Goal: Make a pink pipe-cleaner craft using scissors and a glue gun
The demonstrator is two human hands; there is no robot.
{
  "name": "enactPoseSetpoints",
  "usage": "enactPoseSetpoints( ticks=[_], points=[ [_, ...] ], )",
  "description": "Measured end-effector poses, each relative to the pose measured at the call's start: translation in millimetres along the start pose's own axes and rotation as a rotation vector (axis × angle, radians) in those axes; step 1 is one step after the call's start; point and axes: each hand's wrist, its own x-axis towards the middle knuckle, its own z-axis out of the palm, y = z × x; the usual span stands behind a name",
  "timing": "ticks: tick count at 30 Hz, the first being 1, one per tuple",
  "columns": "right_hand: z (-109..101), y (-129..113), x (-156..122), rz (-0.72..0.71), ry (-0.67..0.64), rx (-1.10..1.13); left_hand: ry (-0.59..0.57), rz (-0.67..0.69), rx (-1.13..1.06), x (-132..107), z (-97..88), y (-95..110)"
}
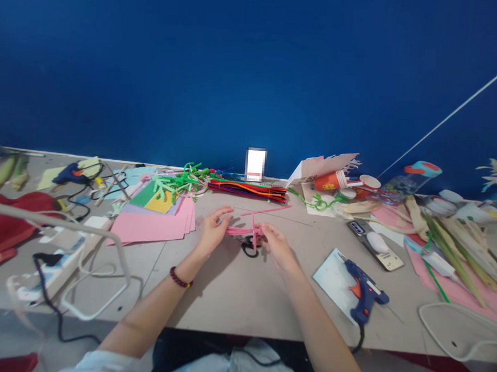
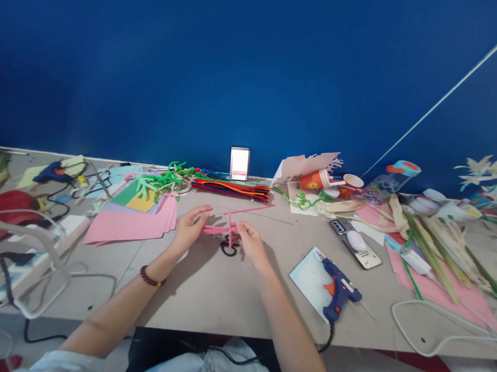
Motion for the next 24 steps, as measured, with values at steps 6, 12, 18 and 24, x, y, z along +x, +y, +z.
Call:
enactPoseSetpoints(
  ticks=[6,12,18,24],
  points=[
    [0,-1,1,-0.032,0.032,-0.051,-0.151,0.461,0.545,-18,-0.4,20],
    [-2,3,4,-0.046,0.018,-0.054,-0.194,0.657,0.615,-29,9.8,22],
    [2,0,-1,-0.04,-0.007,-0.025,-0.146,0.66,0.552,-32,13.3,16],
    [2,-1,0,-0.048,0.002,-0.038,-0.155,0.594,0.507,-33,12.8,16]
  ],
)
